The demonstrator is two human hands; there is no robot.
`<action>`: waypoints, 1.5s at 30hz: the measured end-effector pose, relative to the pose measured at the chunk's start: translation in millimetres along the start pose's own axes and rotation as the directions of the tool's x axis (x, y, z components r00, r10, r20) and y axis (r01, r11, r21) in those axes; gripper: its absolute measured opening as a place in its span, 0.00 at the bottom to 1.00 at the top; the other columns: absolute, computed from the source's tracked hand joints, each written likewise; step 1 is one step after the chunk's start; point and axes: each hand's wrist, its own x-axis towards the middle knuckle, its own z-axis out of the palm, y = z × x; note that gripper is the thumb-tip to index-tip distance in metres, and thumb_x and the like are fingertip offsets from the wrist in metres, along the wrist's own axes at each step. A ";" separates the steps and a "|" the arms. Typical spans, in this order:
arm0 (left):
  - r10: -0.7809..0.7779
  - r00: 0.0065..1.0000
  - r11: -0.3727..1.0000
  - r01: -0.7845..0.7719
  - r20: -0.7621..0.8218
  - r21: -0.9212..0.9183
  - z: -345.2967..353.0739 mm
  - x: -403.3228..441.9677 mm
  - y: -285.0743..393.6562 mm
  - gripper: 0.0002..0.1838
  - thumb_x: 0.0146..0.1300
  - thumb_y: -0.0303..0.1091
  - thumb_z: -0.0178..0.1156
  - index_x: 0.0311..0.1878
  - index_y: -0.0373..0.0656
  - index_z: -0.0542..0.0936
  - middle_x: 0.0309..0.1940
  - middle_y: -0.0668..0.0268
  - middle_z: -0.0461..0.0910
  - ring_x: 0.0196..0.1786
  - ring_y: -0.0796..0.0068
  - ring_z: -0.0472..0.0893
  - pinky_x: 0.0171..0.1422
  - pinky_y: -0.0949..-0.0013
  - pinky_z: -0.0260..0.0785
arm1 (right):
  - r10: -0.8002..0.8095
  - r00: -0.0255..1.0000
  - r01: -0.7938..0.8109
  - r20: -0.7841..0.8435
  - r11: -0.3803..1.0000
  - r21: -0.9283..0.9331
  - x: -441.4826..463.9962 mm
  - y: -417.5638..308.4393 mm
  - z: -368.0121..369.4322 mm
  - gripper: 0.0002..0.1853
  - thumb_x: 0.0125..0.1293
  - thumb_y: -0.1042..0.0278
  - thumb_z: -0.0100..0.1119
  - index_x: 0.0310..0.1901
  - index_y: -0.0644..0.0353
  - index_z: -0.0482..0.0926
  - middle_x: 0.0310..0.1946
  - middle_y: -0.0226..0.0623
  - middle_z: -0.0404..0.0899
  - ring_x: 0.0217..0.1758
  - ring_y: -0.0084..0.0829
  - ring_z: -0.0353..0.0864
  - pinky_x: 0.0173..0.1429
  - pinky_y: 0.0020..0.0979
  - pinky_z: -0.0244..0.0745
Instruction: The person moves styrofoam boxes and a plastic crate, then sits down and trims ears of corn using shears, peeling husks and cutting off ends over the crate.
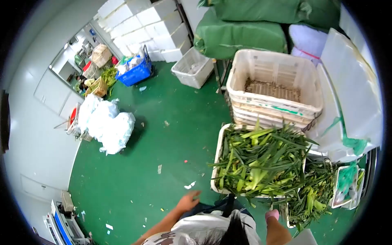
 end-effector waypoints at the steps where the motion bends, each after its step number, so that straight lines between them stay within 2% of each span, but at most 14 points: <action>1: -0.050 0.999 0.996 0.049 -0.005 -0.079 -31.0 29.3 9.5 0.23 0.67 0.40 0.58 0.62 0.41 0.77 0.50 0.53 0.83 0.50 0.54 0.82 0.55 0.58 0.75 | -0.085 0.996 0.083 -0.020 0.991 -0.101 -34.8 -44.6 -17.5 0.14 0.61 0.67 0.59 0.45 0.64 0.81 0.48 0.56 0.83 0.54 0.55 0.82 0.55 0.45 0.77; 6: -0.358 0.933 0.876 0.348 0.031 -0.334 -139.5 119.2 -40.9 0.18 0.68 0.34 0.58 0.59 0.40 0.78 0.43 0.53 0.84 0.43 0.59 0.84 0.49 0.64 0.76 | -0.417 0.900 0.373 -0.129 0.888 -0.271 -109.4 -229.8 -25.9 0.15 0.59 0.68 0.58 0.46 0.64 0.79 0.44 0.53 0.84 0.48 0.55 0.83 0.52 0.45 0.76; 11: -0.489 0.842 0.855 0.412 0.226 0.316 -206.7 132.8 -316.9 0.21 0.60 0.38 0.60 0.58 0.51 0.81 0.46 0.51 0.84 0.48 0.52 0.84 0.55 0.55 0.76 | -0.335 0.906 0.422 -0.259 0.765 0.487 -174.3 -371.4 48.4 0.15 0.57 0.71 0.64 0.46 0.63 0.79 0.37 0.37 0.84 0.39 0.30 0.80 0.46 0.32 0.74; 13: -0.556 0.784 0.822 0.470 0.276 0.321 -268.0 110.2 -445.1 0.21 0.61 0.42 0.58 0.59 0.55 0.81 0.47 0.49 0.84 0.46 0.52 0.84 0.48 0.54 0.78 | -0.261 0.921 0.384 -0.288 0.725 0.572 -198.2 -380.3 102.5 0.16 0.56 0.70 0.63 0.46 0.63 0.78 0.35 0.35 0.82 0.35 0.29 0.76 0.43 0.33 0.73; 14: -0.852 0.415 0.514 0.778 0.321 0.361 -337.9 137.2 -411.4 0.24 0.60 0.44 0.58 0.60 0.55 0.79 0.51 0.51 0.83 0.50 0.52 0.83 0.52 0.54 0.77 | -0.219 0.926 0.366 -0.308 0.727 0.581 -199.1 -376.9 142.4 0.17 0.55 0.68 0.63 0.46 0.63 0.77 0.33 0.35 0.81 0.31 0.29 0.73 0.40 0.34 0.72; 16: -0.816 0.574 0.523 0.688 0.064 0.503 -423.8 162.1 -442.2 0.25 0.60 0.44 0.57 0.62 0.55 0.78 0.54 0.53 0.82 0.54 0.52 0.82 0.57 0.54 0.75 | -0.169 0.963 0.252 -0.211 0.844 0.473 -256.4 -400.4 164.0 0.15 0.53 0.66 0.65 0.42 0.62 0.79 0.31 0.37 0.82 0.33 0.31 0.78 0.43 0.36 0.75; 20: -0.586 0.801 0.598 0.325 0.123 0.732 -513.5 305.3 -548.9 0.21 0.61 0.42 0.56 0.58 0.52 0.80 0.53 0.52 0.82 0.56 0.51 0.81 0.60 0.54 0.74 | 0.022 0.970 0.133 -0.244 0.789 0.600 -308.4 -409.4 172.9 0.13 0.54 0.68 0.64 0.40 0.63 0.80 0.32 0.39 0.83 0.34 0.35 0.80 0.44 0.36 0.75; 23: -0.392 0.920 0.729 0.301 0.014 0.615 -496.7 459.2 -496.8 0.15 0.62 0.38 0.55 0.50 0.47 0.83 0.45 0.51 0.85 0.49 0.48 0.83 0.56 0.52 0.75 | 0.109 0.902 0.217 -0.418 0.723 0.656 -317.8 -418.5 131.7 0.12 0.56 0.70 0.63 0.41 0.63 0.80 0.34 0.43 0.83 0.35 0.38 0.80 0.44 0.38 0.75; 28: -0.216 0.943 0.951 0.144 0.253 0.275 -336.8 662.5 -323.3 0.19 0.63 0.37 0.56 0.56 0.45 0.81 0.38 0.57 0.85 0.40 0.59 0.85 0.47 0.60 0.77 | 0.369 0.795 0.193 -0.481 0.599 0.777 -222.6 -462.0 27.1 0.17 0.58 0.69 0.64 0.50 0.62 0.80 0.38 0.38 0.83 0.41 0.33 0.79 0.49 0.34 0.74; 32: 0.175 0.899 0.978 -0.113 0.401 -0.174 -220.2 725.0 -75.6 0.23 0.63 0.33 0.59 0.62 0.45 0.76 0.41 0.60 0.84 0.43 0.66 0.84 0.49 0.64 0.77 | -0.049 0.501 0.569 -0.864 0.771 0.287 -105.5 -574.7 -172.9 0.11 0.59 0.71 0.63 0.44 0.60 0.78 0.38 0.48 0.82 0.39 0.40 0.81 0.49 0.37 0.75; 38: 0.211 0.964 0.972 -0.190 0.159 -0.141 -107.2 828.5 89.9 0.43 0.61 0.34 0.62 0.75 0.33 0.54 0.62 0.44 0.70 0.62 0.54 0.74 0.65 0.58 0.69 | 0.113 0.475 0.215 -0.873 0.947 0.240 87.8 -679.4 -422.6 0.21 0.61 0.60 0.63 0.53 0.62 0.77 0.51 0.51 0.80 0.55 0.50 0.80 0.61 0.44 0.75; 40: 0.270 0.961 0.826 -0.197 0.064 -0.529 -32.9 890.5 39.5 0.44 0.58 0.32 0.63 0.76 0.38 0.53 0.58 0.45 0.71 0.59 0.47 0.73 0.66 0.52 0.67 | 0.076 0.554 0.155 -0.829 0.969 0.192 139.4 -696.7 -465.1 0.21 0.61 0.60 0.62 0.53 0.61 0.77 0.50 0.51 0.80 0.56 0.49 0.80 0.62 0.45 0.74; 43: -0.340 0.841 0.509 0.540 0.421 -0.670 -9.0 944.4 31.3 0.19 0.62 0.36 0.60 0.47 0.44 0.60 0.35 0.60 0.67 0.36 0.63 0.68 0.41 0.60 0.66 | 0.023 0.669 0.053 -0.743 0.996 0.078 237.9 -677.2 -495.4 0.23 0.60 0.61 0.58 0.57 0.60 0.77 0.55 0.52 0.79 0.58 0.48 0.80 0.62 0.44 0.76; 45: -0.510 0.671 0.292 0.723 0.537 -0.626 -16.7 954.9 35.6 0.14 0.65 0.39 0.58 0.27 0.48 0.65 0.20 0.71 0.64 0.20 0.74 0.65 0.24 0.66 0.66 | 0.067 0.822 0.072 -0.566 0.973 0.219 211.8 -693.7 -503.4 0.29 0.59 0.58 0.63 0.64 0.54 0.75 0.56 0.47 0.81 0.59 0.43 0.80 0.67 0.40 0.73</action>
